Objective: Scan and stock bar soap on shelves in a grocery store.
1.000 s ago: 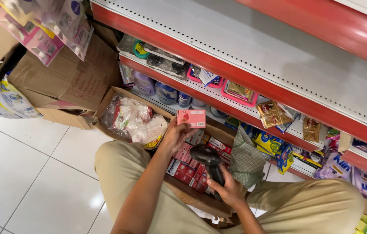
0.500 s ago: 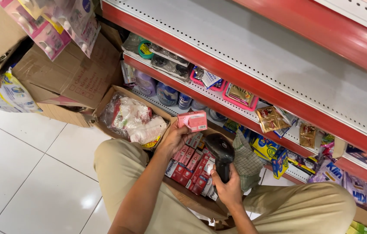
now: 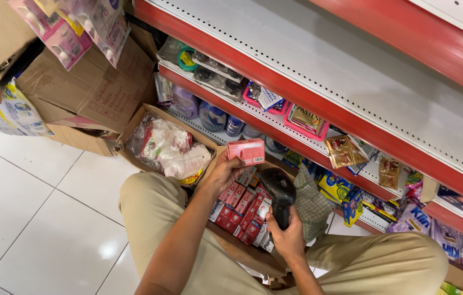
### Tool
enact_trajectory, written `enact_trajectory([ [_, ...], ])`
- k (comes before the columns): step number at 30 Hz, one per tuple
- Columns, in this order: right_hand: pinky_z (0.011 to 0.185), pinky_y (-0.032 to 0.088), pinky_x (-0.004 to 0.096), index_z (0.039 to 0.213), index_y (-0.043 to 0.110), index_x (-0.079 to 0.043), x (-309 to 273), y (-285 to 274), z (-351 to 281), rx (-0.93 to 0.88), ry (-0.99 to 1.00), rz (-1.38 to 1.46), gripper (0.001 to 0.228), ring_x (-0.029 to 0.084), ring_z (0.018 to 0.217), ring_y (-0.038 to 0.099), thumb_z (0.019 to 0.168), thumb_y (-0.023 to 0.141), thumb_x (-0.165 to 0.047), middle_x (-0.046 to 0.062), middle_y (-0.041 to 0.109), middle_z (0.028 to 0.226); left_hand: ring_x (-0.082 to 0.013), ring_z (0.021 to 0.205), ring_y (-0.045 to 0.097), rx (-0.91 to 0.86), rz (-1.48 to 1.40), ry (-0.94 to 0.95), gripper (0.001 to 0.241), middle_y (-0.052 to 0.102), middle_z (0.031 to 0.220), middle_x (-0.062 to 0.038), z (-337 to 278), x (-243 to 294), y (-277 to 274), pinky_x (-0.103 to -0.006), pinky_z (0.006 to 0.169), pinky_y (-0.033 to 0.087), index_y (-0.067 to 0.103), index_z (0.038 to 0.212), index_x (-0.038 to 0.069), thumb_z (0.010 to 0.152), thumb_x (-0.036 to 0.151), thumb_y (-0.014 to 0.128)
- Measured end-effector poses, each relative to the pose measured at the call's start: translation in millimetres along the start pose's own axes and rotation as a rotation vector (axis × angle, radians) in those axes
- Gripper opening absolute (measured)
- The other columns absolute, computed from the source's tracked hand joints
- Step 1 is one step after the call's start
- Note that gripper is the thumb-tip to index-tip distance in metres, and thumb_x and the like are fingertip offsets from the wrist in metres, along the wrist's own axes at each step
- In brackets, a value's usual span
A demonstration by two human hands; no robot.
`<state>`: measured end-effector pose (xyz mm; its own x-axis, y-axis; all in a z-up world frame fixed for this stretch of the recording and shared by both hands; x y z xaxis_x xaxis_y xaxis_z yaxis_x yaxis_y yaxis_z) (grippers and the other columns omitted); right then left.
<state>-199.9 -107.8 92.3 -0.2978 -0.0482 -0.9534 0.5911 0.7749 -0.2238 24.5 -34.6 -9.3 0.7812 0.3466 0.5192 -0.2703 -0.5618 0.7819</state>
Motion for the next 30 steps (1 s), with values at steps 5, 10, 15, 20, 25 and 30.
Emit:
enact_trajectory([
  [5, 0.051, 0.046, 0.026, 0.101, 0.062, -0.004, 2, 2, 0, 0.0, 0.013, -0.002, 0.017, 0.008, 0.055, 0.056, 0.087, 0.072, -0.008, 0.0, 0.06, 0.066, -0.0311, 0.115, 0.069, -0.031, 0.009, 0.023, 0.056, 0.066, 0.126, -0.019, 0, 0, 0, -0.0444, 0.103, 0.059, 0.05, 0.138, -0.001, 0.083, -0.014, 0.05],
  [10, 0.052, 0.046, 0.027, 0.101, 0.063, -0.004, 4, 3, 2, -0.013, 0.016, -0.041, 0.018, 0.008, 0.055, 0.057, 0.087, 0.073, -0.01, 0.001, 0.062, 0.065, -0.0334, 0.117, 0.069, -0.019, -0.007, 0.028, 0.058, 0.065, 0.128, -0.021, -1, 2, 2, -0.0452, 0.102, 0.057, 0.047, 0.138, -0.003, 0.081, -0.015, 0.05],
  [15, 0.055, 0.047, 0.028, 0.107, 0.06, -0.003, 41, 6, 20, -0.045, 0.002, -0.018, 0.023, 0.009, 0.059, 0.059, 0.09, 0.071, -0.012, 0.002, 0.062, 0.072, -0.0339, 0.117, 0.068, 0.075, -0.062, 0.041, 0.057, 0.063, 0.13, -0.02, -6, 19, 2, -0.048, 0.1, 0.06, 0.041, 0.139, -0.002, 0.083, -0.011, 0.049],
  [20, 0.066, 0.053, 0.038, 0.135, 0.054, -0.003, 124, 39, 56, -0.147, 0.002, -0.172, 0.047, 0.021, 0.07, 0.065, 0.093, 0.061, -0.021, 0.011, 0.067, 0.087, -0.0289, 0.104, 0.07, 0.224, -0.138, 0.133, 0.048, 0.064, 0.118, -0.014, 8, 25, -19, -0.0457, 0.092, 0.063, 0.039, 0.132, 0.008, 0.089, -0.005, 0.054],
  [25, 0.083, 0.054, 0.049, 0.141, 0.048, -0.003, 155, 94, 88, -0.285, -0.093, -0.537, 0.062, 0.041, 0.096, 0.068, 0.087, 0.072, -0.023, 0.023, 0.069, 0.11, -0.021, 0.095, 0.067, 0.311, -0.074, 0.183, 0.044, 0.066, 0.115, -0.009, 13, 20, -21, -0.0368, 0.077, 0.059, 0.046, 0.134, 0.01, 0.095, 0.002, 0.065],
  [30, 0.093, 0.052, 0.052, 0.142, 0.042, -0.003, 202, 133, 109, -0.422, -0.153, -0.676, 0.075, 0.044, 0.111, 0.065, 0.08, 0.079, -0.022, 0.026, 0.065, 0.123, -0.0181, 0.083, 0.066, 0.433, -0.104, 0.098, 0.036, 0.069, 0.107, -0.01, 1, 55, 13, -0.0327, 0.066, 0.056, 0.046, 0.132, 0.018, 0.1, 0.016, 0.062],
])
Point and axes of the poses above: each hand's wrist, its own z-axis towards the middle knuckle, its own y-axis out of the palm, x = y × z, the point moved 5 cm from there along z, towards the middle knuckle
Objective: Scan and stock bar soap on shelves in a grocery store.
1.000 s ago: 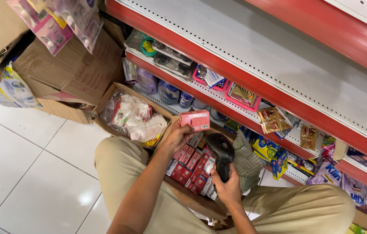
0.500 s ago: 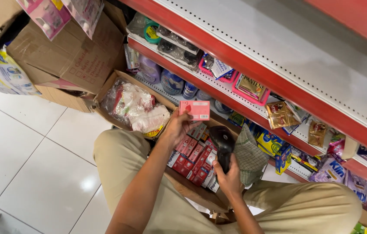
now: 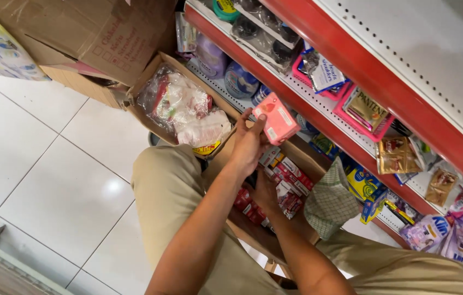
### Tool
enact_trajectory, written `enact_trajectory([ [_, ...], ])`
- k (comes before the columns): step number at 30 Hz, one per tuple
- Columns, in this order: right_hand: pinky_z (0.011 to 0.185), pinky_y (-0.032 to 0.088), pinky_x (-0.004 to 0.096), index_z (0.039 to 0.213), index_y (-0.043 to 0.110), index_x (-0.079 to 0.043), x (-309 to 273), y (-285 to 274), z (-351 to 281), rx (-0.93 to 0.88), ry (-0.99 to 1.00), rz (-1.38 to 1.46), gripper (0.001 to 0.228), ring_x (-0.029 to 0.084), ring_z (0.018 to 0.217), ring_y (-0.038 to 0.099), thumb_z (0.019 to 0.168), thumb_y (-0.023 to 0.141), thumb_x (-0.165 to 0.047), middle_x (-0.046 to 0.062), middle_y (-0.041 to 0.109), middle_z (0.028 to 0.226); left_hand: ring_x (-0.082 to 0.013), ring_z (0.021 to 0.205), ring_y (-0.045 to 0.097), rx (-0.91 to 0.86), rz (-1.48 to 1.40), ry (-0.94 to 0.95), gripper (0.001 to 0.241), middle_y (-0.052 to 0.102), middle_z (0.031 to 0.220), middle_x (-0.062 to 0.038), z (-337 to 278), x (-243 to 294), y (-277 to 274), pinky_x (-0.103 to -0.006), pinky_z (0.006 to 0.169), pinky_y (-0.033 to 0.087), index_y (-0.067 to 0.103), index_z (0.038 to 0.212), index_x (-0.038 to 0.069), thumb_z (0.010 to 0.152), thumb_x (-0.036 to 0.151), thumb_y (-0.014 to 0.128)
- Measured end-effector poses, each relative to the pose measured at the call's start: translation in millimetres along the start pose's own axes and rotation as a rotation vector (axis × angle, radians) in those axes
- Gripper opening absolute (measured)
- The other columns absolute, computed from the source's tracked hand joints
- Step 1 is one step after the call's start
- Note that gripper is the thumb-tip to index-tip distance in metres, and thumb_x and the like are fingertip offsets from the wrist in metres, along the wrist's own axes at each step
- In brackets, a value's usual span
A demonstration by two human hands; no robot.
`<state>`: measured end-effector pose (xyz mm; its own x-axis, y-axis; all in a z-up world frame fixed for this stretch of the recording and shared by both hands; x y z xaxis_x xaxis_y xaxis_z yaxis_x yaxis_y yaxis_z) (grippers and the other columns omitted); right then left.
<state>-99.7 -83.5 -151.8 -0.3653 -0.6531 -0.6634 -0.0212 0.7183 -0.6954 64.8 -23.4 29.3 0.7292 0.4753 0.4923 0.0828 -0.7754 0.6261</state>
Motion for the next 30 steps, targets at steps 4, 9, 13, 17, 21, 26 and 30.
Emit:
enact_trajectory([
  [4, 0.101, 0.036, 0.065, 0.141, 0.04, -0.005, 31, 35, 19, -0.068, 0.052, -0.197, 0.081, 0.042, 0.126, 0.054, 0.076, 0.084, -0.024, 0.024, 0.057, 0.135, -0.0164, 0.079, 0.066, -0.114, -0.252, -0.133, 0.029, 0.068, 0.103, -0.01, 26, -22, -13, -0.0306, 0.068, 0.056, 0.05, 0.129, 0.009, 0.103, 0.023, 0.048],
  [9, 0.1, 0.027, 0.07, 0.137, 0.045, -0.008, 38, 28, 31, -0.075, 0.111, -0.225, 0.072, 0.037, 0.133, 0.048, 0.078, 0.084, -0.023, 0.018, 0.055, 0.139, -0.0145, 0.063, 0.055, -0.394, -0.43, -0.256, 0.042, 0.067, 0.095, -0.014, 28, -26, -5, -0.0255, 0.053, 0.045, 0.058, 0.124, -0.002, 0.108, 0.034, 0.043],
  [13, 0.091, 0.047, 0.048, 0.133, 0.055, -0.006, 14, -13, 32, 0.008, 0.131, 0.243, 0.051, 0.027, 0.114, 0.063, 0.089, 0.075, -0.018, 0.014, 0.067, 0.121, -0.0126, 0.059, 0.05, -0.509, -0.413, -0.285, 0.046, 0.068, 0.103, -0.02, 25, -24, 3, -0.0231, 0.054, 0.045, 0.058, 0.13, -0.007, 0.105, 0.025, 0.037],
  [17, 0.086, 0.055, 0.031, 0.128, 0.062, -0.001, 17, -68, 14, 0.151, 0.045, 0.661, 0.032, 0.017, 0.101, 0.068, 0.1, 0.072, -0.011, 0.011, 0.072, 0.11, -0.0113, 0.055, 0.049, -0.503, -0.309, -0.393, 0.048, 0.069, 0.106, -0.024, 11, -22, 13, -0.0205, 0.051, 0.045, 0.056, 0.135, -0.004, 0.102, 0.018, 0.031],
  [21, 0.087, 0.054, 0.028, 0.127, 0.06, 0.001, -74, -188, -13, 0.356, -0.137, 0.803, 0.031, 0.013, 0.1, 0.065, 0.1, 0.072, -0.008, 0.008, 0.07, 0.112, -0.0101, 0.05, 0.049, -0.563, -0.209, -0.479, 0.049, 0.071, 0.107, -0.026, -16, -23, 26, -0.0187, 0.044, 0.043, 0.057, 0.133, -0.004, 0.101, 0.02, 0.03],
  [26, 0.093, 0.057, 0.031, 0.146, 0.049, -0.002, -126, -262, -58, 0.456, -0.209, 0.867, 0.058, 0.014, 0.105, 0.067, 0.092, 0.07, -0.009, 0.007, 0.069, 0.122, -0.0141, 0.05, 0.056, -0.596, -0.105, -0.578, 0.052, 0.069, 0.089, -0.016, -31, -75, 22, -0.0207, 0.04, 0.045, 0.062, 0.123, -0.001, 0.112, 0.041, 0.032],
  [30, 0.099, 0.055, 0.032, 0.142, 0.054, 0.003, -117, -294, -95, 0.553, -0.296, 0.925, 0.049, 0.016, 0.113, 0.067, 0.096, 0.07, -0.007, 0.013, 0.071, 0.126, -0.0174, 0.052, 0.06, -0.552, 0.078, -0.442, 0.059, 0.068, 0.083, -0.012, -107, -53, 115, -0.0238, 0.042, 0.05, 0.064, 0.116, 0.003, 0.106, 0.051, 0.031],
])
Point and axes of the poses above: each hand's wrist, its own z-axis towards the middle knuckle, its own y-axis out of the palm, x = y × z, the point moved 5 cm from there along z, towards the middle knuckle
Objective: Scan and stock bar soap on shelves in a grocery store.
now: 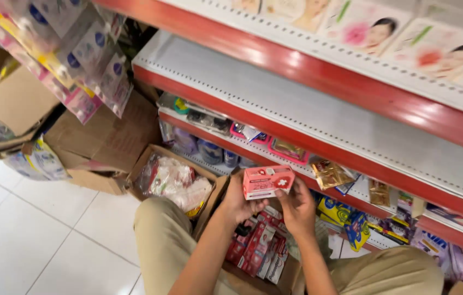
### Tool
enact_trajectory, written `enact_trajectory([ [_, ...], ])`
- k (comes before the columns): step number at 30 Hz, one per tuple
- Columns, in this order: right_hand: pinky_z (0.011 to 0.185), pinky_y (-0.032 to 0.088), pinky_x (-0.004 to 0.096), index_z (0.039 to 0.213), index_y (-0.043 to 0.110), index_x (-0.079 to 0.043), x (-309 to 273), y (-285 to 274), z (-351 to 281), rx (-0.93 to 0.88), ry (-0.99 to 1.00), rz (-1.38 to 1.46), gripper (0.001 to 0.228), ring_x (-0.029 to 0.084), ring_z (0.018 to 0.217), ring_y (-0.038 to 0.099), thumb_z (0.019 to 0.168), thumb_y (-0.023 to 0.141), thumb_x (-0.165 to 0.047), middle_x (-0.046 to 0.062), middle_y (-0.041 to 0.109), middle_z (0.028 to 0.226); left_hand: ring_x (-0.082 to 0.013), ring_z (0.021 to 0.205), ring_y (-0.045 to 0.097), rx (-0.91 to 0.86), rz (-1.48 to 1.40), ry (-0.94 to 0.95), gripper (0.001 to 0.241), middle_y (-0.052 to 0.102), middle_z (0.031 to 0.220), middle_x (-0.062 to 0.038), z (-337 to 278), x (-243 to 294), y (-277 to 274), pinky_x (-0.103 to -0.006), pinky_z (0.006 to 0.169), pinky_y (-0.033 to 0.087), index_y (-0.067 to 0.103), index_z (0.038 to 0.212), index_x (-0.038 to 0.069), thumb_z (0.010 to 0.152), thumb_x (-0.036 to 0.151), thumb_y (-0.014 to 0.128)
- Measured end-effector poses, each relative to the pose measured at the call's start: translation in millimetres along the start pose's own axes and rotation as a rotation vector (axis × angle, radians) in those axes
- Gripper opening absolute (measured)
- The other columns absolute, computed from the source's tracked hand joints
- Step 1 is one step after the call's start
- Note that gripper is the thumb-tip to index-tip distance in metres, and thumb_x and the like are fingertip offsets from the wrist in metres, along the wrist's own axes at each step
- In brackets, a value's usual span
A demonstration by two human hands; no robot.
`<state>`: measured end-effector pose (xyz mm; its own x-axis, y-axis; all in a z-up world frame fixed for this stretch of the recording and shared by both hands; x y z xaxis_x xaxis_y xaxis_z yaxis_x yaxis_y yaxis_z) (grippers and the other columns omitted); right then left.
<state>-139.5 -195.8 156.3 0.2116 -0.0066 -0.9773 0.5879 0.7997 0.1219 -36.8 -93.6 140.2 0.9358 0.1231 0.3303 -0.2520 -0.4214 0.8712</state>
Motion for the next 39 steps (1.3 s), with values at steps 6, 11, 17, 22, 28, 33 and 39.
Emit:
enact_trajectory([
  [6, 0.095, 0.056, 0.032, 0.135, 0.054, 0.006, -102, -90, -4, 0.282, -0.212, 0.029, 0.046, 0.018, 0.114, 0.067, 0.092, 0.071, 0.001, 0.016, 0.067, 0.13, -0.0182, 0.09, 0.062, 0.258, 0.415, 0.514, 0.041, 0.062, 0.108, -0.009, 1, -26, 118, -0.0383, 0.078, 0.051, 0.061, 0.122, 0.005, 0.103, 0.037, 0.044],
  [11, 0.095, 0.055, 0.028, 0.131, 0.056, 0.003, -197, -149, -5, 0.484, -0.414, -0.093, 0.041, 0.016, 0.11, 0.07, 0.093, 0.07, 0.0, 0.014, 0.072, 0.12, -0.0182, 0.109, 0.065, 0.036, 0.797, 1.114, 0.034, 0.054, 0.126, -0.009, -20, -42, 269, -0.0303, 0.092, 0.056, 0.066, 0.127, 0.0, 0.096, 0.013, 0.066],
  [17, 0.09, 0.053, 0.031, 0.117, 0.066, 0.001, -269, -221, 14, 0.873, -0.72, -0.49, 0.032, 0.016, 0.098, 0.068, 0.093, 0.083, -0.008, 0.011, 0.073, 0.106, -0.0278, 0.11, 0.062, 0.008, 1.202, 1.471, 0.044, 0.063, 0.122, -0.016, 18, -58, 365, -0.0384, 0.094, 0.054, 0.068, 0.133, 0.005, 0.089, 0.005, 0.067],
  [22, 0.087, 0.051, 0.033, 0.108, 0.072, -0.004, -285, -250, 33, 0.99, -0.791, -0.709, 0.024, 0.019, 0.094, 0.07, 0.091, 0.085, -0.015, 0.008, 0.075, 0.102, -0.0284, 0.112, 0.059, 0.122, 1.432, 1.645, 0.036, 0.069, 0.116, -0.009, 41, -56, 395, -0.045, 0.095, 0.043, 0.074, 0.124, 0.008, 0.089, 0.013, 0.072],
  [28, 0.093, 0.04, 0.036, 0.107, 0.074, -0.01, -282, -249, 38, 1.023, -0.854, -0.949, 0.018, 0.019, 0.094, 0.068, 0.092, 0.083, -0.017, 0.002, 0.076, 0.104, -0.0231, 0.105, 0.059, 0.264, 1.519, 1.619, 0.028, 0.075, 0.111, -0.003, 55, -48, 387, -0.0452, 0.091, 0.035, 0.077, 0.115, 0.01, 0.089, 0.02, 0.074],
  [33, 0.096, 0.036, 0.034, 0.107, 0.074, -0.013, -279, -251, 41, 1.042, -0.831, -0.945, 0.018, 0.016, 0.096, 0.068, 0.092, 0.083, -0.018, -0.001, 0.075, 0.104, -0.0212, 0.092, 0.058, 0.26, 1.515, 1.636, 0.024, 0.078, 0.106, -0.001, 59, -46, 381, -0.0431, 0.084, 0.034, 0.08, 0.107, 0.012, 0.087, 0.023, 0.076],
  [39, 0.094, 0.035, 0.034, 0.108, 0.071, -0.014, -274, -252, 43, 1.038, -0.869, -0.999, 0.018, 0.014, 0.099, 0.069, 0.095, 0.082, -0.019, -0.003, 0.076, 0.107, -0.0219, 0.089, 0.054, 0.249, 1.529, 1.78, 0.025, 0.074, 0.099, 0.0, 53, -57, 381, -0.0417, 0.082, 0.033, 0.079, 0.111, 0.009, 0.088, 0.02, 0.076],
])
Point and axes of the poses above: each hand's wrist, its own z-axis towards the middle knuckle, its own y-axis out of the palm, x = y × z, the point moved 5 cm from there along z, towards the middle knuckle
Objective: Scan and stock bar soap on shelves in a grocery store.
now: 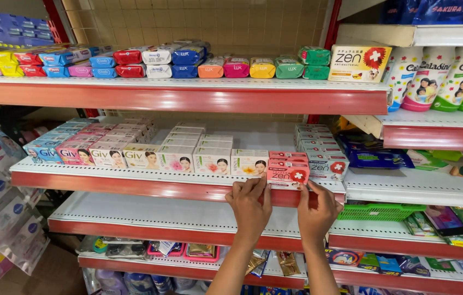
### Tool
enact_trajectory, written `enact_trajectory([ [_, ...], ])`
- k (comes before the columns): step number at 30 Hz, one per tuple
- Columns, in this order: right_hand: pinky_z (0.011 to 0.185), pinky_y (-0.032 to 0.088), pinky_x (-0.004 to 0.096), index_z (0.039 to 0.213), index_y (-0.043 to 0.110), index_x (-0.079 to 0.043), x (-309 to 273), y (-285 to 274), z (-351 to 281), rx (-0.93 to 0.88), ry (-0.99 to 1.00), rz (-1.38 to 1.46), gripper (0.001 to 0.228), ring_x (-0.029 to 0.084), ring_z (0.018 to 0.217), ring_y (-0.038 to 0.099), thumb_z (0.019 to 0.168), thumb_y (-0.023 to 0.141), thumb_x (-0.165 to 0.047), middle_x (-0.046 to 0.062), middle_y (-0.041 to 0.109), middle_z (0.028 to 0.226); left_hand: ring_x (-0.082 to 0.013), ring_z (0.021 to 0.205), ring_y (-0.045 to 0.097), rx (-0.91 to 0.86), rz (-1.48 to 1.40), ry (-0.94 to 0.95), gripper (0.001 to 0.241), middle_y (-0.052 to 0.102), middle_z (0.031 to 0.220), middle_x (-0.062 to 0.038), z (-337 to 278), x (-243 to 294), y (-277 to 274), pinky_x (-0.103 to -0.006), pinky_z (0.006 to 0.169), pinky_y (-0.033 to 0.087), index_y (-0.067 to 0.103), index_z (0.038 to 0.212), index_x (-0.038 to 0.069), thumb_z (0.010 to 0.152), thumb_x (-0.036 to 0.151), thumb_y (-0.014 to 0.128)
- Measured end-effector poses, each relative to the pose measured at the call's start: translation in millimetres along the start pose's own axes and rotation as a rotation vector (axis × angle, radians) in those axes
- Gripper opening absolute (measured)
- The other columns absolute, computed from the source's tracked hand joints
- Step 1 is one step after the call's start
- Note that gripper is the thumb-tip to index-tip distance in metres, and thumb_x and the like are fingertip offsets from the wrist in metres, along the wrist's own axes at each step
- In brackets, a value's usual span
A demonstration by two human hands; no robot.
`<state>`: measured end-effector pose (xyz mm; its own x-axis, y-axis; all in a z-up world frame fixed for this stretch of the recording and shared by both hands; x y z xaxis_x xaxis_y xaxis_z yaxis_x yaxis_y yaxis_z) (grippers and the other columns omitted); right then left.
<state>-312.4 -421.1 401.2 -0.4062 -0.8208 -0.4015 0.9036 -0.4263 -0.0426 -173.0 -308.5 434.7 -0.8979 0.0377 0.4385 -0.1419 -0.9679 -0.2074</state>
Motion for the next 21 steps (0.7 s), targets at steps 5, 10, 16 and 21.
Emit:
enact_trajectory([
  [5, 0.092, 0.034, 0.036, 0.114, 0.069, -0.012, -8, 0, 3, 0.001, -0.041, -0.075, 0.023, 0.015, 0.098, 0.067, 0.095, 0.08, -0.017, -0.003, 0.074, 0.106, -0.0228, 0.09, 0.052, 0.011, 0.018, 0.001, 0.025, 0.069, 0.095, 0.0, 0, 5, -1, -0.0425, 0.082, 0.032, 0.08, 0.112, 0.01, 0.09, 0.02, 0.075],
  [10, 0.092, 0.033, 0.035, 0.115, 0.067, -0.014, -9, -1, 2, -0.013, -0.058, -0.083, 0.023, 0.015, 0.1, 0.066, 0.096, 0.079, -0.017, -0.003, 0.075, 0.111, -0.0233, 0.092, 0.052, -0.007, 0.047, 0.012, 0.024, 0.068, 0.095, -0.001, 1, 5, 0, -0.0435, 0.081, 0.032, 0.08, 0.112, 0.01, 0.091, 0.021, 0.074],
  [16, 0.096, 0.034, 0.038, 0.119, 0.067, -0.015, -8, 0, 1, -0.043, -0.091, -0.092, 0.028, 0.017, 0.109, 0.065, 0.094, 0.08, -0.019, -0.001, 0.071, 0.125, -0.0271, 0.104, 0.055, -0.094, 0.026, -0.005, 0.036, 0.066, 0.108, -0.006, 21, -1, -4, -0.0473, 0.086, 0.037, 0.073, 0.121, 0.01, 0.086, 0.017, 0.07],
  [21, 0.1, 0.033, 0.045, 0.127, 0.065, -0.015, -19, -3, -4, -0.075, -0.064, -0.06, 0.041, 0.02, 0.115, 0.061, 0.09, 0.08, -0.027, 0.008, 0.055, 0.144, -0.0312, 0.132, 0.051, -0.108, 0.029, 0.211, 0.052, 0.061, 0.135, -0.011, 86, -6, -8, -0.0548, 0.106, 0.037, 0.064, 0.131, 0.008, 0.079, 0.013, 0.062],
])
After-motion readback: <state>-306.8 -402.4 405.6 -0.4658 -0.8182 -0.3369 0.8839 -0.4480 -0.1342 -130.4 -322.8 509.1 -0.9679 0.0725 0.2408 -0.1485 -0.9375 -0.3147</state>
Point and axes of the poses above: each hand's wrist, its own z-axis towards the middle knuckle, its own y-axis out of the palm, x = y × z, the point moved 5 cm from there along z, towards the middle knuckle
